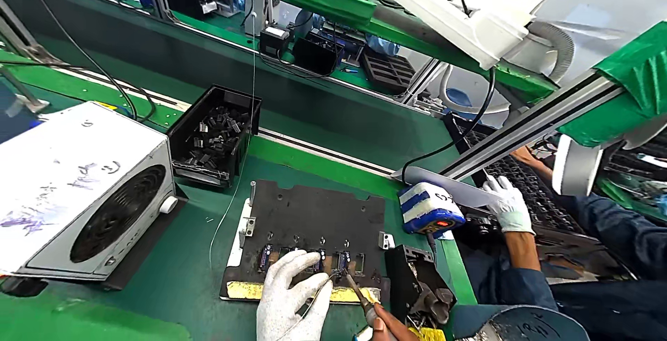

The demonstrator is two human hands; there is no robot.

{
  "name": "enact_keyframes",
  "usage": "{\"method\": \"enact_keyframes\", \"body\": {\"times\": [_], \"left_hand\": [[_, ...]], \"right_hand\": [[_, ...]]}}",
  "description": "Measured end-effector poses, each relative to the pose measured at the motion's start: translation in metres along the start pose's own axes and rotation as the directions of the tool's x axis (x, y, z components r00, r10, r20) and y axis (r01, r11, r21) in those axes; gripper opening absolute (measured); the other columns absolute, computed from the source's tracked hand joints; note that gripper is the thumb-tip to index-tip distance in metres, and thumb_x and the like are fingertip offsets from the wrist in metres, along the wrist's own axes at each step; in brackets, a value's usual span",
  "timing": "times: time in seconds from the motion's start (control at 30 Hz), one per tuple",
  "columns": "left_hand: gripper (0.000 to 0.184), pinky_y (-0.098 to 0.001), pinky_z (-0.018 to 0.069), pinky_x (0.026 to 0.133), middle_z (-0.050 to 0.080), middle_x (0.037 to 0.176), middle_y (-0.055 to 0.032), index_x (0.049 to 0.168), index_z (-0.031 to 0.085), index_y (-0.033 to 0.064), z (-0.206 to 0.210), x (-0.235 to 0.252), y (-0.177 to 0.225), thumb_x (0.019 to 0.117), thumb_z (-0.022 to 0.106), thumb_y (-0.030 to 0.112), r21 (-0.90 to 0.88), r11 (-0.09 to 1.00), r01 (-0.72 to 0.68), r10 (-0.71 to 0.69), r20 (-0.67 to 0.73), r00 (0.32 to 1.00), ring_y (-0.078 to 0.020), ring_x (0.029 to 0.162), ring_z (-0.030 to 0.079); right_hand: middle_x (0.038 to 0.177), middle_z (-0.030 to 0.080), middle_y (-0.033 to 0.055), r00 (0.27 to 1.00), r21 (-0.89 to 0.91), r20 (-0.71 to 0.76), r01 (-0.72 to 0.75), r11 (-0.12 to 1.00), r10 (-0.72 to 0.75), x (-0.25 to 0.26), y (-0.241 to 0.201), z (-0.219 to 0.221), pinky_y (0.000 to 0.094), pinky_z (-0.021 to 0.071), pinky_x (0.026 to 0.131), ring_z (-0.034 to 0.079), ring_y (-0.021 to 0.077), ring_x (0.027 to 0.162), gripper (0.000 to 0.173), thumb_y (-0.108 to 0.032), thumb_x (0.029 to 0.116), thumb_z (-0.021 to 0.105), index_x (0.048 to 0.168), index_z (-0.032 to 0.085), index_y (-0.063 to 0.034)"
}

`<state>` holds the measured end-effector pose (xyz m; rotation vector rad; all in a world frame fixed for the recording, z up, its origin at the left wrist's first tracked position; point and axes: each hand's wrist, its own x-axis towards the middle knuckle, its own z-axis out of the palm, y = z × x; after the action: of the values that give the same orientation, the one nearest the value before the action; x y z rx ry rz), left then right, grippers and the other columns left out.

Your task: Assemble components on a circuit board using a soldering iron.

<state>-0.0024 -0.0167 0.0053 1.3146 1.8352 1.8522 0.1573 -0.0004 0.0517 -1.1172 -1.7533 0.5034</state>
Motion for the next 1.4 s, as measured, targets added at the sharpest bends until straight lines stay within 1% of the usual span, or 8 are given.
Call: {"method": "enact_keyframes", "body": {"times": [0.1,0.3,0.53,0.8,0.93,1.1,1.2,1.4], "left_hand": [[0.011,-0.037,0.0452,0.112,0.073,0.121,0.0009,0.094,0.084,0.0218,0.002,-0.001,-0.001,0.0848,0.081,0.016,0.018,1.0,-0.005,0.005,0.0,1.0,-0.0199,0.132,0.055],[0.011,-0.0368,0.0453,0.112,0.073,0.12,0.0015,0.093,0.084,0.0219,0.001,-0.002,-0.003,0.0842,0.081,0.017,0.031,0.999,-0.022,0.021,0.009,1.0,-0.0196,0.132,0.055],[0.011,-0.0371,0.0435,0.112,0.073,0.12,0.0044,0.095,0.084,0.0256,0.005,-0.005,-0.007,0.0867,0.08,0.02,0.089,0.994,-0.056,0.055,0.01,0.998,-0.0182,0.132,0.055],[0.011,-0.0393,0.0411,0.113,0.073,0.123,0.0042,0.097,0.083,0.0277,0.005,-0.005,-0.01,0.089,0.077,0.023,0.152,0.983,-0.108,0.099,0.065,0.993,-0.0189,0.133,0.053],[0.01,-0.0366,0.0424,0.113,0.073,0.123,0.0051,0.096,0.083,0.0256,0.003,-0.005,-0.011,0.0887,0.077,0.021,0.117,0.989,-0.095,0.089,0.055,0.995,-0.0174,0.133,0.054],[0.01,-0.0365,0.0421,0.113,0.072,0.123,0.0051,0.096,0.083,0.0248,0.002,-0.006,-0.012,0.089,0.076,0.02,0.111,0.989,-0.096,0.089,0.061,0.994,-0.0174,0.133,0.054],[0.011,-0.0359,0.0423,0.113,0.072,0.124,0.0056,0.097,0.082,0.0251,0.002,-0.006,-0.014,0.0893,0.076,0.021,0.101,0.989,-0.105,0.101,0.046,0.994,-0.0168,0.133,0.054],[0.011,-0.0354,0.0424,0.113,0.072,0.123,0.0061,0.097,0.082,0.0245,0.003,-0.006,-0.015,0.0892,0.076,0.02,0.102,0.989,-0.109,0.105,0.039,0.994,-0.0164,0.133,0.054]], "right_hand": [[0.087,0.076,0.0112,1.0,-0.018,0.01,0.004,1.0,-0.004,0.002,0.0,-0.001,0.0264,0.0607,0.067,0.072,0.0103,0.071,0.019,-0.007,0.0943,0.066,0.102,0.077,0.0064],[0.087,0.076,0.0113,1.0,0.011,0.023,-0.009,1.0,0.009,0.005,-0.002,-0.002,0.027,0.061,0.066,0.071,0.0107,0.071,0.019,-0.007,0.0942,0.066,0.102,0.076,0.007],[0.087,0.076,0.0103,0.999,0.035,0.027,-0.033,0.999,0.032,0.007,-0.005,-0.003,0.0268,0.0616,0.065,0.072,0.0102,0.071,0.018,-0.006,0.0939,0.065,0.101,0.076,0.0068],[0.086,0.076,0.0092,0.998,0.038,0.034,-0.056,0.998,0.055,0.013,-0.007,-0.004,0.0263,0.0618,0.064,0.072,0.0094,0.071,0.018,-0.005,0.0932,0.064,0.099,0.076,0.0066],[0.085,0.076,0.0087,0.997,0.039,0.052,-0.062,0.997,0.06,0.02,-0.009,-0.007,0.0253,0.0599,0.061,0.07,0.0084,0.067,0.017,-0.004,0.093,0.064,0.098,0.076,0.0061],[0.081,0.075,0.0067,0.993,0.091,0.058,-0.112,0.99,0.107,0.029,-0.013,-0.01,0.0239,0.0578,0.054,0.066,0.0067,0.06,0.015,0.001,0.09,0.064,0.095,0.077,0.0052],[0.079,0.075,0.0057,0.986,0.095,0.08,-0.156,0.983,0.149,0.033,-0.013,-0.012,0.0249,0.0559,0.05,0.064,0.0074,0.055,0.015,-0.001,0.0913,0.064,0.096,0.077,0.004],[0.081,0.075,0.006,0.983,0.099,0.084,-0.174,0.98,0.166,0.037,-0.011,-0.014,0.0247,0.0558,0.049,0.063,0.0072,0.054,0.014,0.0,0.0904,0.065,0.095,0.078,0.0026]]}}
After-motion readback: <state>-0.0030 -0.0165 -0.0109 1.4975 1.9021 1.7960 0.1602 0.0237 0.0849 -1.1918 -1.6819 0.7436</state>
